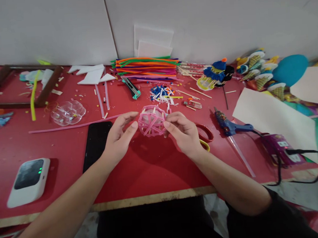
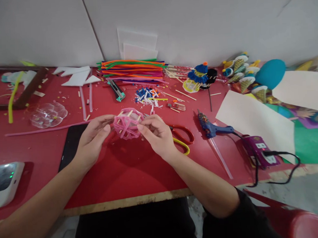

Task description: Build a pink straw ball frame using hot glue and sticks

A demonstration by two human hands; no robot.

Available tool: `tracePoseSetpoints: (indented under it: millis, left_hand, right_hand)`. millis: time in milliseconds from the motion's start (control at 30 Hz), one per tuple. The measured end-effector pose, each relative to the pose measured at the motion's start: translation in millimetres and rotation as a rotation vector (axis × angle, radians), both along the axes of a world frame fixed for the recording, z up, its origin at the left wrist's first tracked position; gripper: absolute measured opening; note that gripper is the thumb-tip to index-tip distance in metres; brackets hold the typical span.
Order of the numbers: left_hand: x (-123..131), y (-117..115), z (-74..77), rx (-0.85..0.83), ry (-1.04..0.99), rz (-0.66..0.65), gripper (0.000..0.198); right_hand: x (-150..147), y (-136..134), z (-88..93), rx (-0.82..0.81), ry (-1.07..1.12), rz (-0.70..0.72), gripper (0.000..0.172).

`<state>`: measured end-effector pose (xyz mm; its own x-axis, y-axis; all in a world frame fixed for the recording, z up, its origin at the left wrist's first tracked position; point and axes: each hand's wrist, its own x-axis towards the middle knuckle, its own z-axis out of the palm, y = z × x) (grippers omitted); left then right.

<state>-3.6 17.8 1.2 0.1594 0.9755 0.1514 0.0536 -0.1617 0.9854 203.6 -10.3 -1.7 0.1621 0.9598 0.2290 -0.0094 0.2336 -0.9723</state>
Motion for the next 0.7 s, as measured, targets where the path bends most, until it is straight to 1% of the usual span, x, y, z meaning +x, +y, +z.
tracePoseSetpoints:
  millis: [100, 167, 233, 300, 400, 467, 600, 633, 700]
  left_hand:
    - [-1.6, -4.0, 7.5, 0.064, 0.002, -0.124, 0.043]
    - [-2.3, -6.3, 10.4, 0.110, -0.002, -0.192, 0.048]
    - [-2.5, -8.1, 11.7, 0.185, 0.018, -0.235, 0.050]
    - [-2.5, -9.5, 12.6, 0.250, 0.046, -0.247, 0.046]
    - [-2.4, -11.5, 14.3, 0.261, 0.054, -0.234, 0.032]
    - [-2.1, -12.6, 15.4, 0.259, 0.044, -0.226, 0.024]
    - [-1.1, -14.2, 16.0, 0.297, 0.040, -0.227, 0.014]
    - [-0.9, -14.4, 15.6, 0.305, 0.041, -0.231, 0.013]
    - [-0.7, -14.7, 14.7, 0.318, 0.041, -0.245, 0.015]
  right_hand:
    - [0.1, -6.0, 4.0, 0.187, -0.216, -0.015, 0.014]
    - [0.4, -10.1, 5.9, 0.257, -0.309, 0.016, 0.009]
    - [0.4, -13.7, 7.4, 0.305, -0.356, 0.057, 0.006]
    - [0.0, -16.3, 9.0, 0.354, -0.393, 0.082, 0.005]
    - [-1.0, -19.1, 11.6, 0.416, -0.444, 0.088, 0.006]
    - [-1.8, -20.6, 12.9, 0.450, -0.456, 0.086, 0.008]
    - [-3.3, -22.9, 14.0, 0.499, -0.434, 0.112, 0.029]
    - [-3.7, -23.1, 13.9, 0.506, -0.433, 0.118, 0.032]
    - [-4.3, -23.2, 13.5, 0.513, -0.440, 0.124, 0.030]
